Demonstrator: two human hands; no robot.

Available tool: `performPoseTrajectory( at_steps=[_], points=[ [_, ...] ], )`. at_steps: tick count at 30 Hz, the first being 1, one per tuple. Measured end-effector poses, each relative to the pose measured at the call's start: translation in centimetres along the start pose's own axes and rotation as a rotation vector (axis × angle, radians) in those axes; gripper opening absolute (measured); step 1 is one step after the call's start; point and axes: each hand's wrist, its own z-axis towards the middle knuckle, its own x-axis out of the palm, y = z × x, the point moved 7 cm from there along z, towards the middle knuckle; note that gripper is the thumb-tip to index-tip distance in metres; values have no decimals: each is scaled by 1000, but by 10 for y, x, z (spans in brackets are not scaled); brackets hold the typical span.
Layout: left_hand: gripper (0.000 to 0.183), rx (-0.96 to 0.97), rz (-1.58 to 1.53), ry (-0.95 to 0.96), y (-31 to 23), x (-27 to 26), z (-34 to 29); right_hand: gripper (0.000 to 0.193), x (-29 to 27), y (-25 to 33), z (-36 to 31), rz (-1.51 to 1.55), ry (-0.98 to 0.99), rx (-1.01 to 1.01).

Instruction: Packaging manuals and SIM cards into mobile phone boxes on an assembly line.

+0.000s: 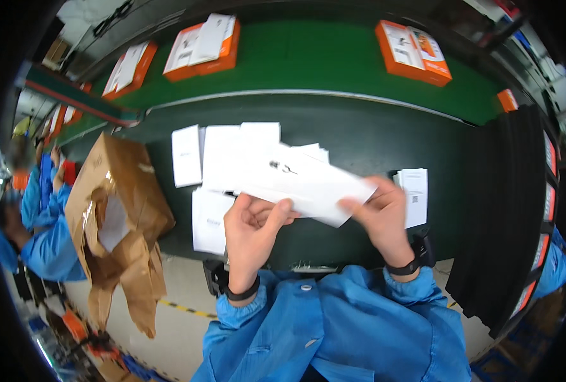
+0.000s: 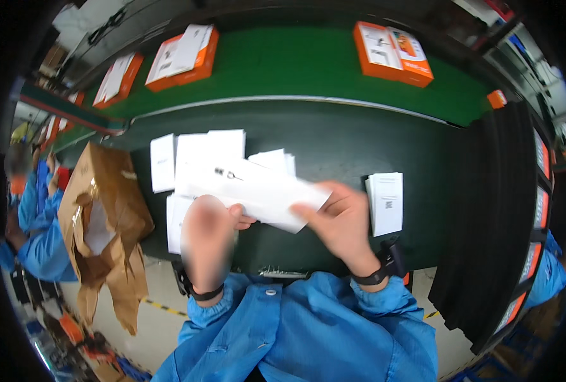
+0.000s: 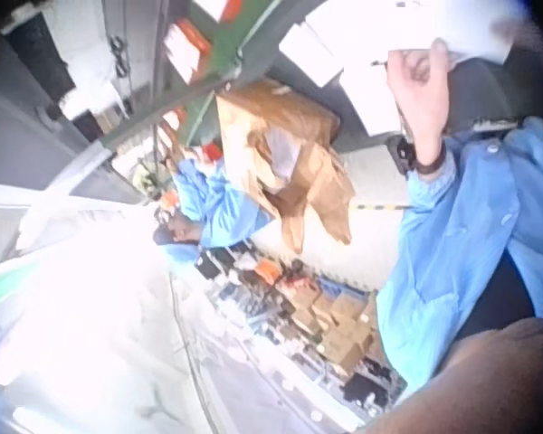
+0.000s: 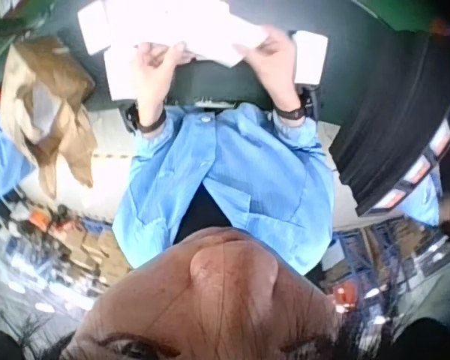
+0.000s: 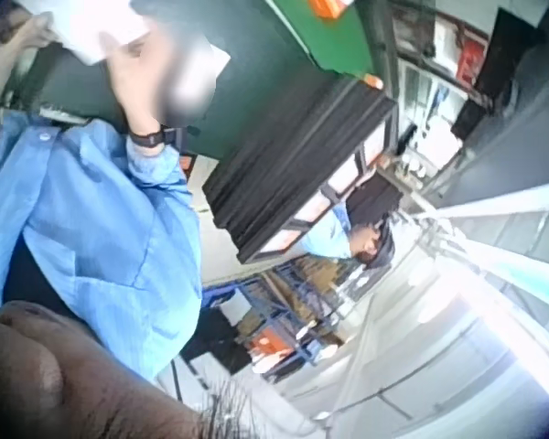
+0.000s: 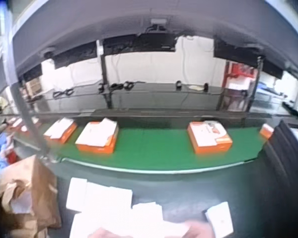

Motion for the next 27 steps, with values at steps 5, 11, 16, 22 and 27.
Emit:
performPoseTrajectory(
  at_steps=[5, 11, 16, 22, 27],
  points=[
    [20, 34, 39, 206, 4, 21, -7, 24, -101, 113, 76, -546, -622, -699],
    [15, 90, 215, 219, -7, 18, -8, 35, -174, 90, 226, -1464, -502, -982],
    [12, 163, 236, -15, -16, -34, -25, 32, -187, 58, 264, -1555, -432, -757],
    [13, 133, 305, -179, -18, -58, -13, 44, -221, 29, 277, -1447, -219, -470],
    [18, 84, 667, -35, -7, -3, 8, 59, -226, 30, 278, -1301, -134, -244]
  ],
)
